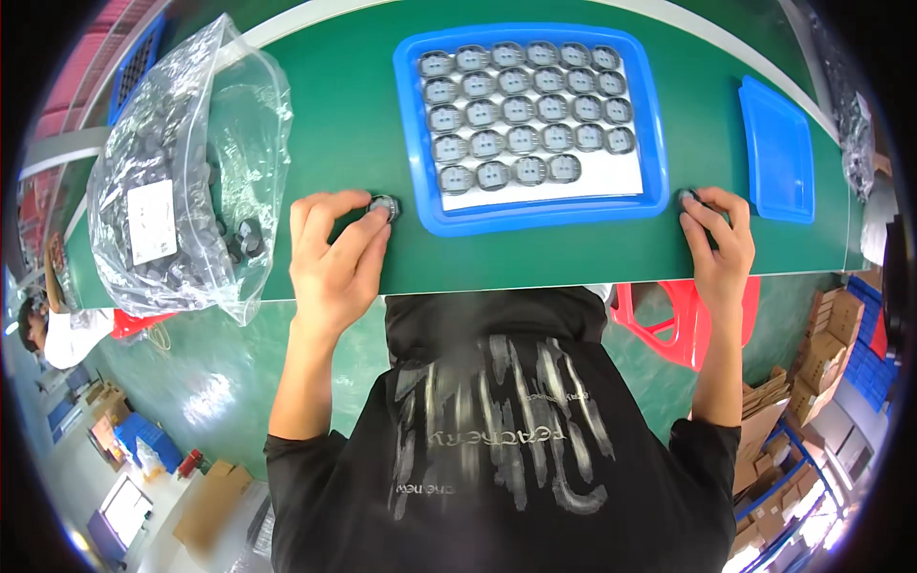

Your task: Arranging small grey electronic components from a bag into a blue plastic tray.

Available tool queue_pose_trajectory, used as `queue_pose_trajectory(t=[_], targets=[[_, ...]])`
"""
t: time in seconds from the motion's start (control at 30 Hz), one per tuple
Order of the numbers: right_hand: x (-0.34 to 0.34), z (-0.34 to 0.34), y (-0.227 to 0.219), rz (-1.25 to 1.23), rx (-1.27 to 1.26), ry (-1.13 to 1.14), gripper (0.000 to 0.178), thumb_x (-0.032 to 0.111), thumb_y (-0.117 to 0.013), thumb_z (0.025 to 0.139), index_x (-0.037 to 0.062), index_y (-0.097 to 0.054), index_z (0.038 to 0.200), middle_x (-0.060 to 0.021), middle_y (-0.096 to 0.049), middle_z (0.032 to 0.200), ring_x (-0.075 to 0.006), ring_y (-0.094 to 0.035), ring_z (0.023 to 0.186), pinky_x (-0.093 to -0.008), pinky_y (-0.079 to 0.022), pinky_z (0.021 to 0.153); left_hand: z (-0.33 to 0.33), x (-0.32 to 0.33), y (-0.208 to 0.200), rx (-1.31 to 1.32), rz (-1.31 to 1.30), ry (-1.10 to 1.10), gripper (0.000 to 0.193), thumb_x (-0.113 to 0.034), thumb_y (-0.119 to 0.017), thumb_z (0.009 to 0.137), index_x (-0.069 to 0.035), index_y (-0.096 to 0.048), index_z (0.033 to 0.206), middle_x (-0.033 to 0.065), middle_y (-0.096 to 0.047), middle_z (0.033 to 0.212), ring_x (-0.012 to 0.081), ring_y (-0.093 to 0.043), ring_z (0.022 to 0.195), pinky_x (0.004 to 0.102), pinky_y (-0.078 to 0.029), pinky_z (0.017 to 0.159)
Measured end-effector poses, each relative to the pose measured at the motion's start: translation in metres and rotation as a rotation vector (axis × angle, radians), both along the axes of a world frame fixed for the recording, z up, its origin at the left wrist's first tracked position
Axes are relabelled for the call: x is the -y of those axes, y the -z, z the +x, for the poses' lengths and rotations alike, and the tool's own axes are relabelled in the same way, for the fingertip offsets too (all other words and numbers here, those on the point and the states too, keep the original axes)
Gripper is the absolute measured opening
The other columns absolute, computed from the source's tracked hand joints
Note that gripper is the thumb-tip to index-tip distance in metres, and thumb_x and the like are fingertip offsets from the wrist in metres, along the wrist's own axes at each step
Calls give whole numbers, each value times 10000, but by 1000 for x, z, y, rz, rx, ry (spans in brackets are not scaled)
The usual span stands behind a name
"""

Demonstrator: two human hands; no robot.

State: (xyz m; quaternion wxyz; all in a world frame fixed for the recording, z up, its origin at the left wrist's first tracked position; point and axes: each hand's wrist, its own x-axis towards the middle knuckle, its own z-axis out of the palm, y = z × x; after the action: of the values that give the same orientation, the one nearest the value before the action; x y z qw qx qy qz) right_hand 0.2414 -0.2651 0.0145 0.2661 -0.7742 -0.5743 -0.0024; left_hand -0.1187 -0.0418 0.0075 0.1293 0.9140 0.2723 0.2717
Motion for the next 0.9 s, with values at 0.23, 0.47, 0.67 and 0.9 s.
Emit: queue_pose_trajectory(t=[0.23,0.47,0.67,0.9], targets=[[-40,-2,-38,123,-33,-337,177,-40,-774,767,25,-719,922,-114,-651,1141,-321,-634,1034,-405,-508,890,87,16,-39,207,104,237,275,9,-833,670,-59,-770,929,80,-669,999,300,-599,897,391,-510,762],[-80,4,-23,-2,-31,-563,161,40,-763,727,44,-713,879,-75,-567,1041,-296,-537,1048,-396,-461,910,169,30,-8,144,26,405,88,-24,-719,666,-36,-634,682,46,-509,799,255,-505,832,381,-410,720],[-83,15,-22,-63,-34,-581,146,47,-768,729,48,-714,864,-51,-558,1014,-280,-528,1044,-394,-447,932,173,24,-8,73,-2,418,81,-22,-711,681,-28,-631,670,53,-519,801,257,-510,849,385,-422,742],[-85,12,-18,-56,-52,-572,148,45,-767,741,50,-720,882,-52,-566,1024,-286,-528,1062,-400,-441,948,167,17,-21,-11,-153,430,128,-44,-777,742,-52,-747,866,59,-592,871,277,-556,930,389,-467,840]])
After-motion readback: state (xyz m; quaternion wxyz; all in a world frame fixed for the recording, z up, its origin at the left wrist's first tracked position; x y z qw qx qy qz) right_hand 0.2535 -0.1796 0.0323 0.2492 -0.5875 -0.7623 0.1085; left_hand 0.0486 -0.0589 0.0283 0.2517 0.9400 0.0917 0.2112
